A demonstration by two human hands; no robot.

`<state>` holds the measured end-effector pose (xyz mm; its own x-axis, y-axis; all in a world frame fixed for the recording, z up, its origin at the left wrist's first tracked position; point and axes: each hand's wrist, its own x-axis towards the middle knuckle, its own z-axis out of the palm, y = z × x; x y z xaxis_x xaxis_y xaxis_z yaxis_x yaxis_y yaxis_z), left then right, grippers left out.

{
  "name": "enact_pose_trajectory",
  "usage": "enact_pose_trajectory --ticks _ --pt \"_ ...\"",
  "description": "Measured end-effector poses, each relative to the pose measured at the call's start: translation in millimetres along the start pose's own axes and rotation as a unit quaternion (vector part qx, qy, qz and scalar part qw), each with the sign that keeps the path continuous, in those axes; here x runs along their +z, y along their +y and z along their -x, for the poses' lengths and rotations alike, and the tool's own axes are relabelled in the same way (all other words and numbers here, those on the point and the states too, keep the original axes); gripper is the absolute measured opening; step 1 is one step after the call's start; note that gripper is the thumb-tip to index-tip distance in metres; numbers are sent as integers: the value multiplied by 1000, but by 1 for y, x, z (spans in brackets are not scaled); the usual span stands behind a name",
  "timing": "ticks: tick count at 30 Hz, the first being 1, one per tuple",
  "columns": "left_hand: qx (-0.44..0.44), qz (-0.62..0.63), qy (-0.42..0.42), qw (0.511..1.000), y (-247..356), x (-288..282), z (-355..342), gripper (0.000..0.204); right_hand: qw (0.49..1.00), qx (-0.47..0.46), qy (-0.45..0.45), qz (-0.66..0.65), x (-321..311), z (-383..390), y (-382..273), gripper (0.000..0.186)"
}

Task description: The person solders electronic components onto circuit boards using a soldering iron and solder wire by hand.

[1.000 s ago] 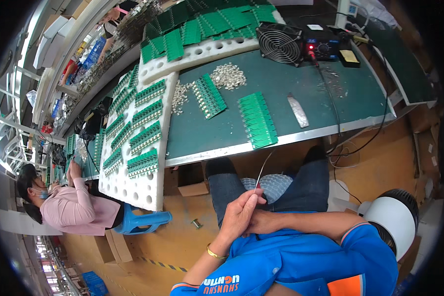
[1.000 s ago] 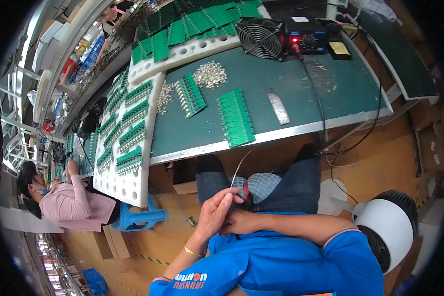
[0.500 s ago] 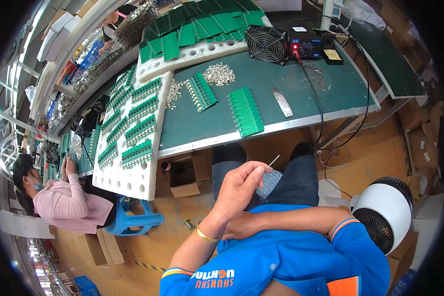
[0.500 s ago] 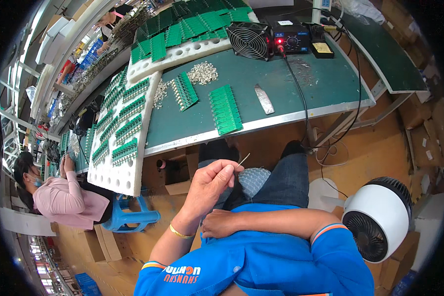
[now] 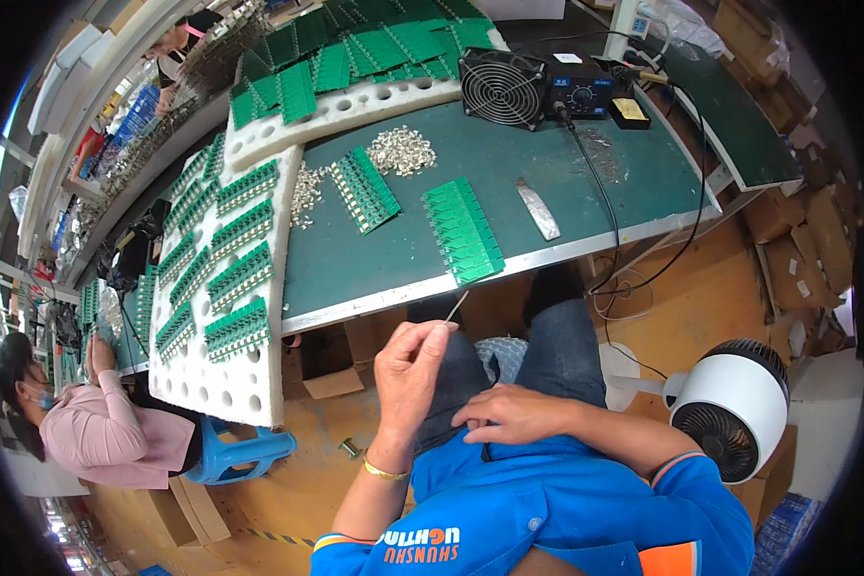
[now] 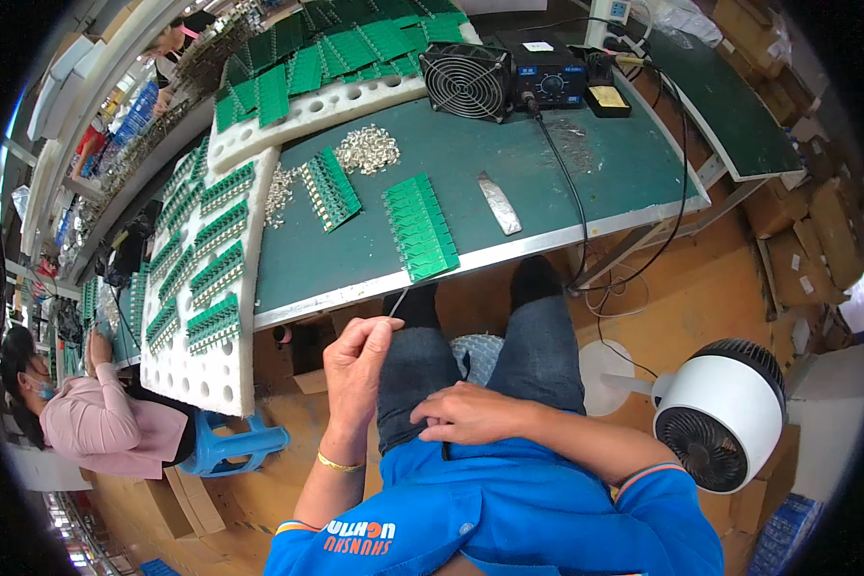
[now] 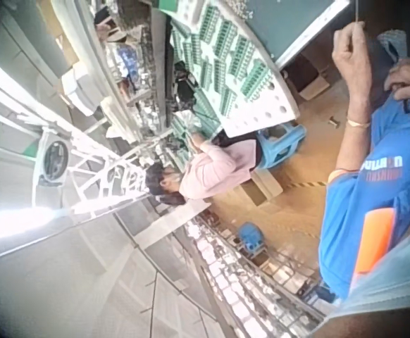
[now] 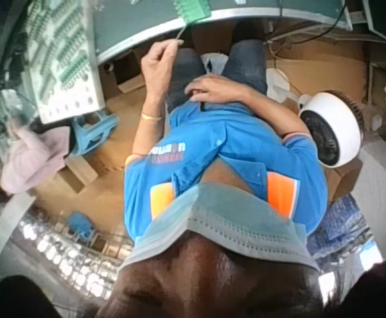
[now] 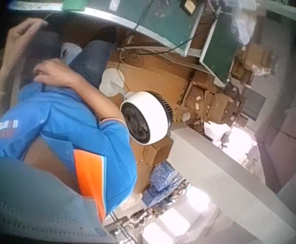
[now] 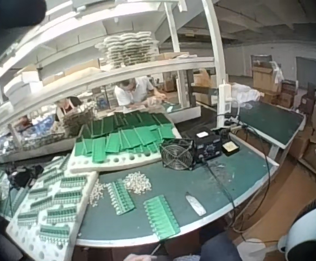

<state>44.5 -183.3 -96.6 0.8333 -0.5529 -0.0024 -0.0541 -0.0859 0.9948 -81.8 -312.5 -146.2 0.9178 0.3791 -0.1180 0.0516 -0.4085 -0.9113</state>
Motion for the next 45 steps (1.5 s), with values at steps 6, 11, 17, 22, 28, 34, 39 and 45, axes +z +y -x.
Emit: enact_pose_trajectory --ticks 6,11,17,22,28,34,39,45 --pt "86 -37 96 991 -10 -19 -27 15 987 17 135 -83 -87 25 -40 21" --pt "88 -51 90 991 -5 -21 -50 14 868 40 474 -145 -156 42 -47 18" --pt "92 -132 120 980 -9 -18 -69 7 726 -71 611 -307 -245 48 -1 25" --pt "77 -142 108 981 -7 -14 -84 3 619 -63 667 -411 -318 57 37 22" --pt "47 -160 109 980 -8 -16 -101 5 637 -101 653 -397 -400 72 105 13" --pt "48 -147 88 984 -5 -15 -105 8 640 3 706 -304 -441 73 114 23" --pt "53 -151 101 982 -10 -19 -101 13 650 67 710 -264 -444 68 121 30" --pt "86 -159 86 980 -12 -22 -98 14 632 76 729 -252 -441 82 116 32"
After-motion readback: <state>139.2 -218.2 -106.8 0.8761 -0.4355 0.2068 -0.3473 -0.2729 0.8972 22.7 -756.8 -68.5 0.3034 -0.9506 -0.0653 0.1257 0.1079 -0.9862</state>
